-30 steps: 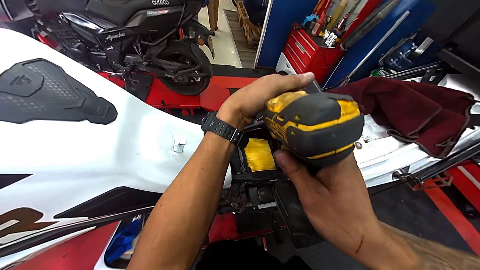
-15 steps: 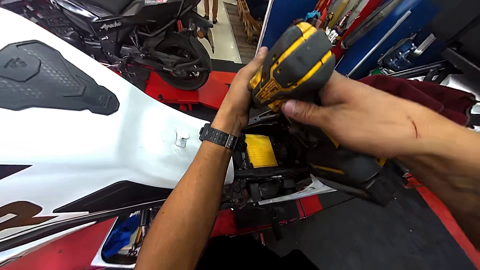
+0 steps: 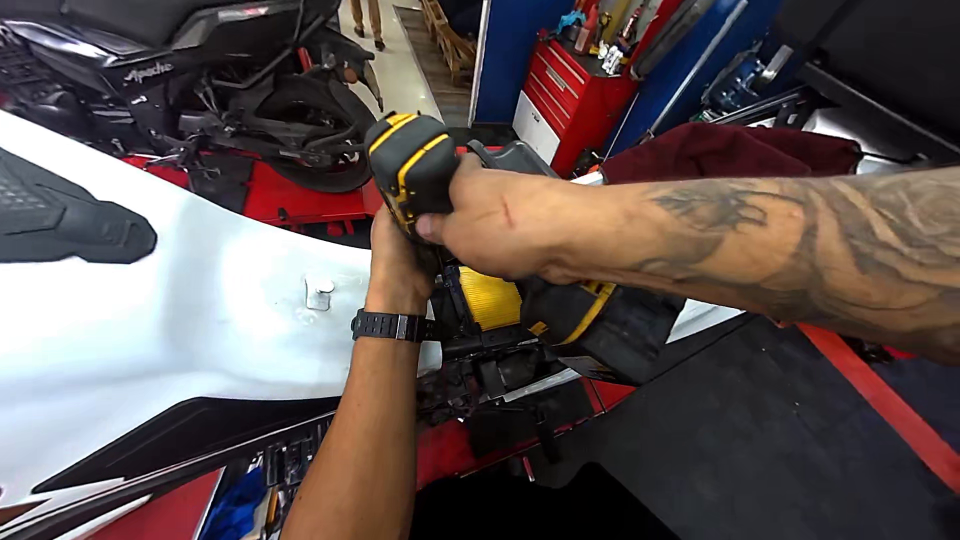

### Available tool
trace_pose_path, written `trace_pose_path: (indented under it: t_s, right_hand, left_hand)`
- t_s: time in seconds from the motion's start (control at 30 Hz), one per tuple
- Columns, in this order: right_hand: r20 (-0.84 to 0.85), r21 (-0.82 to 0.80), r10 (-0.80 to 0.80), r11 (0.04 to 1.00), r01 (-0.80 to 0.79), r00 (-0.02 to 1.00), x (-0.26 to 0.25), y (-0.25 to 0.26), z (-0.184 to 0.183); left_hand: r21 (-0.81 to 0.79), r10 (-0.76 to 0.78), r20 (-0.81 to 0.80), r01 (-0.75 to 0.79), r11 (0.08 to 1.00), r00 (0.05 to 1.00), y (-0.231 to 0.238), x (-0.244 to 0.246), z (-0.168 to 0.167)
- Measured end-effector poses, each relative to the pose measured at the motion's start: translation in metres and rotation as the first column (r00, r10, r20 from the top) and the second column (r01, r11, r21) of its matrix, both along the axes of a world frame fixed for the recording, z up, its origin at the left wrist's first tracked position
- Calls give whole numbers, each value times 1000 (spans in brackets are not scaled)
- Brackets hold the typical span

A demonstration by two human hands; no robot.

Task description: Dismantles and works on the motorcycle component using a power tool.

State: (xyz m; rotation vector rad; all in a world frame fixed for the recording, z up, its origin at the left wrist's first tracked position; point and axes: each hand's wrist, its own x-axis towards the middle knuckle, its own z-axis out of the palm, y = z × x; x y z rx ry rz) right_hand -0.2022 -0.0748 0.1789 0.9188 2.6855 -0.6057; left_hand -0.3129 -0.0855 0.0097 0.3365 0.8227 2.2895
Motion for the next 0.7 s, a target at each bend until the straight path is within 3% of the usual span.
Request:
trace_pose_path:
  t_s: [0.47, 0.7]
  right_hand:
    - [50, -7, -46, 999, 47, 998, -9, -3, 1]
    - [30, -91, -132, 987, 134, 991, -9, -3, 1]
  left_hand:
    - [-40, -30, 67, 33, 999, 997, 3, -1, -2]
    - [-67, -50, 85, 56, 996, 995, 3, -3, 0]
